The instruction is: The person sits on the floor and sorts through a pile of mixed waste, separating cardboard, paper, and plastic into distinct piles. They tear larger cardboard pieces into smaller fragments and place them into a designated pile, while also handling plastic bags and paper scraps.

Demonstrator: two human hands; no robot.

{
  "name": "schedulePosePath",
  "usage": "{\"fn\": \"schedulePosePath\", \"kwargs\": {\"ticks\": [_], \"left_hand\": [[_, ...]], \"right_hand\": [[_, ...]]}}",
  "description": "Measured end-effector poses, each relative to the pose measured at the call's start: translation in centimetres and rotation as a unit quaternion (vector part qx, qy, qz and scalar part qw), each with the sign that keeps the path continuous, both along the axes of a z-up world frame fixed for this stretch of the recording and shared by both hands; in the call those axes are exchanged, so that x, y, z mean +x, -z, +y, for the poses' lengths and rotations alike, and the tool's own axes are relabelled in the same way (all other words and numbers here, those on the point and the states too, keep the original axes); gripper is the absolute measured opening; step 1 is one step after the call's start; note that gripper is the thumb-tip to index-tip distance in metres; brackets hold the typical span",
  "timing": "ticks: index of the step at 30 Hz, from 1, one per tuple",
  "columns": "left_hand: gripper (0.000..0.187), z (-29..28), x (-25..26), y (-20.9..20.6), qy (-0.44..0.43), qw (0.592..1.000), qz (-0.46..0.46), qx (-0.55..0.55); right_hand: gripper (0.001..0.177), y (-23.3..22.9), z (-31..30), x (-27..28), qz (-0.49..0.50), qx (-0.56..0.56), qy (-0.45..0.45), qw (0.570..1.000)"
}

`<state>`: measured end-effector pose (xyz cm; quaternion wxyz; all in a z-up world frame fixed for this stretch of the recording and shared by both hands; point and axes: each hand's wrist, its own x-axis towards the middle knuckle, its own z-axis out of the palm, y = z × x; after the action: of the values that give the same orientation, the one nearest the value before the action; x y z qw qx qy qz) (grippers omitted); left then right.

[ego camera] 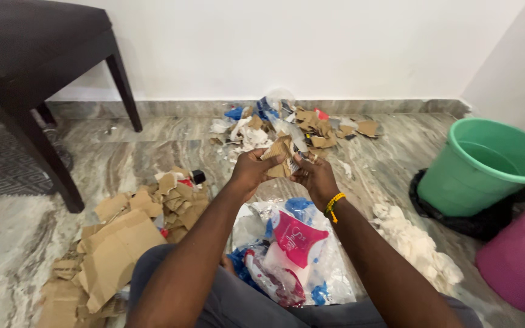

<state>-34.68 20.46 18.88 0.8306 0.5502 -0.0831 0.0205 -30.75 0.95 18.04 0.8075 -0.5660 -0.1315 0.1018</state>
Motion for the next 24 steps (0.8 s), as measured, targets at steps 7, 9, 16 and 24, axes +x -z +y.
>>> {"fn": "schedulePosePath", "kwargs": {"ticks": [7, 9, 16, 24], "left_hand": [[0.036, 5.7, -3.6, 1.2, -0.102, 0.994, 0.031, -0.023], [0.035, 7.8, -5.4, 1.8, -0.153, 0.987, 0.047, -0.020], [0.039, 16.4, -12.8, 5.2, -0.299, 0.953, 0.044, -0.030], [0.035, 22.8, -16.1, 8.5, -0.619, 0.763, 0.116, 0.147]], "right_hand": [[0.021, -0.2, 6.4, -1.5, -0.029, -0.014, -0.098, 0.995], [0.024, 0.1, 9.2, -2.1, -0.029, -0.021, -0.106, 0.994], [0.035, 2.0, 21.3, -4.6, -0.085, -0.068, -0.127, 0.986], [0.027, 7.3, 31.7, -10.1, -0.127, -0.153, -0.136, 0.971]]}}
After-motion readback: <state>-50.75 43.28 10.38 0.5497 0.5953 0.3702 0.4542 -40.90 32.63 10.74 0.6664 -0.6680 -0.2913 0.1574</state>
